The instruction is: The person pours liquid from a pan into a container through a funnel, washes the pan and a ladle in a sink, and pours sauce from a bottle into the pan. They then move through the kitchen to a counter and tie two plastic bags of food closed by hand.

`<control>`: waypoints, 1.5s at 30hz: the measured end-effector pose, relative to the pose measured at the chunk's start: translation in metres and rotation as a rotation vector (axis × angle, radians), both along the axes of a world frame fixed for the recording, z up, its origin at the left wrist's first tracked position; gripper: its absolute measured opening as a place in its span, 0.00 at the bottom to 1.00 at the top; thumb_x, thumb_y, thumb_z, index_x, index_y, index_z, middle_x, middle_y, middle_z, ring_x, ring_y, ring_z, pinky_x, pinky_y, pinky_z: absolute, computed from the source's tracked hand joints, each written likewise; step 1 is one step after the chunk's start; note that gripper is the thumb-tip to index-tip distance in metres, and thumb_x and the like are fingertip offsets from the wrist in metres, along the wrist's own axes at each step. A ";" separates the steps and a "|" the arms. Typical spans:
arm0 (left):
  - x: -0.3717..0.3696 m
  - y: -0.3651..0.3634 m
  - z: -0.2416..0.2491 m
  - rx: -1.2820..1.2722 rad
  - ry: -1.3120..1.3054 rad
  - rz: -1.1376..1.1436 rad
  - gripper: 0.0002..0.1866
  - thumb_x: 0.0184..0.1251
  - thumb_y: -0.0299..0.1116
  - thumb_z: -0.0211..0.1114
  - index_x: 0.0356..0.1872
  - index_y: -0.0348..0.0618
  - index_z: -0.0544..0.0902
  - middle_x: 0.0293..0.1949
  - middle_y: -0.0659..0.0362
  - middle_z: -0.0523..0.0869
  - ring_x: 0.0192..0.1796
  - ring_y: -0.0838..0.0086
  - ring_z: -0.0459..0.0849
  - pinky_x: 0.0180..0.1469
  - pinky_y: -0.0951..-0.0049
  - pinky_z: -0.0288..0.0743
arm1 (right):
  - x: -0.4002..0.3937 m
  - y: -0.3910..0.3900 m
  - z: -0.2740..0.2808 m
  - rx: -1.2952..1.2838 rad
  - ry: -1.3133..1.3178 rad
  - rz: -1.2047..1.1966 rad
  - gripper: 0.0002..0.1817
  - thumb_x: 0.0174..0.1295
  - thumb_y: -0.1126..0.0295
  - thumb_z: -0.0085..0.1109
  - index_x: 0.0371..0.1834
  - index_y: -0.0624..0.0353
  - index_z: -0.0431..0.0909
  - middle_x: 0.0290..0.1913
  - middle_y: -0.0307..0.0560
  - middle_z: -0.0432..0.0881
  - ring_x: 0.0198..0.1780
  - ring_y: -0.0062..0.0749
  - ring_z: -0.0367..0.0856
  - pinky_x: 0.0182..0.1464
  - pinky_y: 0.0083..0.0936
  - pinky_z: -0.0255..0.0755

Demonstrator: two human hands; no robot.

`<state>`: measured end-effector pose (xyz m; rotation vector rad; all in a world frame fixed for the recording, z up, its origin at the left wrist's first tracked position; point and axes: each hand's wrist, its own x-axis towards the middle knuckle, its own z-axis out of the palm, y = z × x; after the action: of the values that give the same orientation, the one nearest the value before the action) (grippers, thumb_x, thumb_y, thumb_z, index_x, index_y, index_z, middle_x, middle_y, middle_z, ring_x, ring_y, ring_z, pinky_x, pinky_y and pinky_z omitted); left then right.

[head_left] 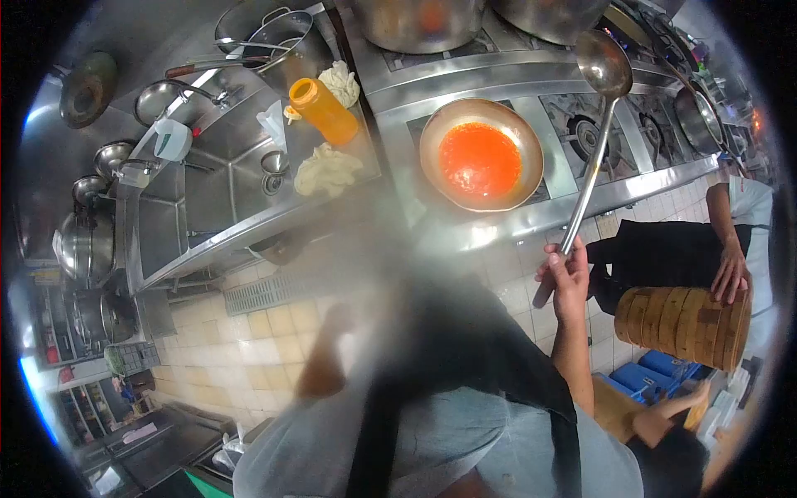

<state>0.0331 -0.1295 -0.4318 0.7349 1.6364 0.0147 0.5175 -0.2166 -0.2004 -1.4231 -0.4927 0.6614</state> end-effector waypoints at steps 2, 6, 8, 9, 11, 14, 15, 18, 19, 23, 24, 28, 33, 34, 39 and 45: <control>-0.014 -0.008 -0.008 -0.072 0.037 -0.041 0.22 0.68 0.48 0.61 0.54 0.43 0.77 0.41 0.55 0.83 0.29 0.69 0.82 0.30 0.66 0.78 | -0.001 -0.006 0.016 -0.032 0.048 0.069 0.23 0.67 0.71 0.55 0.65 0.61 0.65 0.29 0.38 0.73 0.17 0.18 0.68 0.18 0.16 0.66; -0.024 0.003 -0.008 -0.097 0.053 -0.035 0.22 0.68 0.47 0.61 0.55 0.44 0.76 0.41 0.55 0.83 0.29 0.69 0.83 0.29 0.66 0.78 | -0.015 -0.023 0.031 -0.186 0.097 0.165 0.28 0.67 0.74 0.55 0.71 0.58 0.61 0.27 0.36 0.72 0.15 0.17 0.67 0.15 0.15 0.65; -0.023 0.017 -0.006 -0.080 0.021 -0.026 0.21 0.68 0.47 0.61 0.55 0.44 0.77 0.41 0.56 0.83 0.29 0.69 0.83 0.29 0.67 0.78 | -0.033 -0.028 0.037 -0.304 0.121 0.170 0.31 0.67 0.75 0.54 0.74 0.56 0.59 0.27 0.35 0.72 0.15 0.17 0.67 0.15 0.16 0.64; -0.023 0.024 -0.006 -0.058 -0.001 -0.008 0.21 0.69 0.46 0.61 0.54 0.44 0.77 0.41 0.56 0.83 0.28 0.69 0.83 0.28 0.68 0.78 | -0.040 -0.029 0.033 -0.354 0.092 0.174 0.31 0.66 0.76 0.53 0.73 0.56 0.60 0.28 0.35 0.72 0.16 0.17 0.67 0.17 0.17 0.64; -0.022 0.041 -0.014 -0.025 -0.005 -0.014 0.20 0.69 0.47 0.61 0.53 0.45 0.77 0.39 0.58 0.83 0.27 0.71 0.82 0.28 0.69 0.78 | -0.046 -0.028 0.009 -0.413 -0.030 0.140 0.31 0.65 0.78 0.53 0.73 0.56 0.60 0.30 0.35 0.73 0.20 0.16 0.69 0.21 0.17 0.65; -0.027 0.065 -0.024 0.022 -0.062 -0.050 0.20 0.68 0.47 0.61 0.53 0.45 0.77 0.38 0.58 0.83 0.27 0.72 0.82 0.28 0.69 0.77 | -0.058 -0.012 -0.003 -0.429 0.038 0.160 0.31 0.66 0.76 0.53 0.74 0.56 0.58 0.28 0.35 0.72 0.20 0.18 0.69 0.20 0.19 0.66; -0.024 0.073 -0.021 0.036 -0.034 -0.056 0.20 0.68 0.47 0.61 0.53 0.46 0.77 0.38 0.59 0.83 0.27 0.72 0.82 0.29 0.69 0.77 | -0.061 -0.005 -0.003 -0.445 0.124 0.179 0.32 0.67 0.74 0.54 0.75 0.54 0.57 0.26 0.37 0.71 0.16 0.20 0.68 0.15 0.21 0.66; -0.030 0.086 -0.027 0.037 -0.020 -0.067 0.20 0.68 0.47 0.61 0.54 0.46 0.77 0.37 0.59 0.82 0.27 0.73 0.82 0.29 0.70 0.77 | -0.074 0.007 0.012 -0.309 0.474 0.203 0.26 0.67 0.70 0.54 0.68 0.55 0.63 0.26 0.39 0.73 0.15 0.20 0.67 0.13 0.19 0.63; -0.033 0.090 -0.030 0.026 -0.033 -0.064 0.20 0.68 0.47 0.61 0.54 0.46 0.77 0.37 0.59 0.82 0.27 0.73 0.82 0.29 0.70 0.77 | -0.077 0.010 0.024 -0.246 0.703 0.202 0.23 0.67 0.69 0.54 0.66 0.55 0.65 0.25 0.40 0.73 0.14 0.20 0.66 0.12 0.18 0.61; -0.044 0.090 -0.037 0.063 -0.022 -0.138 0.20 0.67 0.47 0.61 0.54 0.46 0.77 0.37 0.60 0.82 0.27 0.73 0.82 0.30 0.69 0.77 | -0.073 -0.011 0.043 0.032 1.141 0.262 0.19 0.69 0.68 0.50 0.62 0.57 0.67 0.28 0.42 0.72 0.15 0.18 0.65 0.11 0.15 0.62; -0.046 0.087 -0.037 0.049 -0.041 -0.115 0.20 0.67 0.46 0.61 0.54 0.46 0.77 0.37 0.60 0.82 0.28 0.73 0.82 0.30 0.69 0.77 | -0.076 -0.014 0.052 0.015 1.107 0.264 0.20 0.69 0.70 0.49 0.63 0.59 0.66 0.27 0.42 0.72 0.14 0.18 0.65 0.11 0.15 0.65; -0.046 0.073 -0.035 -0.024 -0.056 -0.076 0.19 0.67 0.46 0.61 0.53 0.46 0.77 0.38 0.59 0.82 0.28 0.72 0.82 0.30 0.69 0.77 | -0.096 -0.029 0.084 -0.188 0.706 0.203 0.26 0.67 0.73 0.51 0.69 0.60 0.61 0.25 0.42 0.73 0.11 0.20 0.66 0.11 0.17 0.64; -0.082 0.056 -0.127 0.164 -0.036 -0.458 0.20 0.67 0.47 0.62 0.52 0.45 0.77 0.38 0.58 0.83 0.28 0.70 0.83 0.29 0.67 0.77 | -0.109 -0.043 0.097 -0.247 0.430 0.127 0.32 0.66 0.76 0.51 0.74 0.60 0.56 0.24 0.41 0.74 0.12 0.20 0.67 0.12 0.17 0.62; -0.082 0.058 -0.131 0.164 -0.038 -0.456 0.20 0.67 0.47 0.62 0.52 0.45 0.77 0.38 0.58 0.83 0.28 0.70 0.83 0.29 0.67 0.77 | -0.109 -0.044 0.093 -0.231 0.361 0.101 0.32 0.65 0.78 0.52 0.74 0.59 0.56 0.24 0.40 0.74 0.12 0.19 0.67 0.13 0.17 0.62; -0.060 0.074 -0.135 0.221 -0.065 -0.390 0.20 0.66 0.47 0.62 0.52 0.46 0.78 0.37 0.58 0.83 0.28 0.71 0.83 0.29 0.67 0.77 | -0.097 -0.047 0.032 -0.322 0.037 0.033 0.33 0.65 0.79 0.53 0.74 0.57 0.58 0.26 0.34 0.73 0.18 0.14 0.66 0.18 0.15 0.61; -0.040 0.088 -0.094 0.133 -0.204 -0.149 0.20 0.65 0.46 0.63 0.53 0.46 0.78 0.36 0.60 0.83 0.27 0.73 0.82 0.29 0.69 0.77 | -0.087 -0.032 0.011 -0.395 0.126 0.092 0.33 0.65 0.78 0.53 0.74 0.58 0.57 0.26 0.33 0.71 0.19 0.14 0.66 0.17 0.16 0.61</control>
<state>-0.0070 -0.0413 -0.5260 0.9257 1.3932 0.0900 0.4303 -0.2482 -0.1893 -1.7213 -0.3401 0.9548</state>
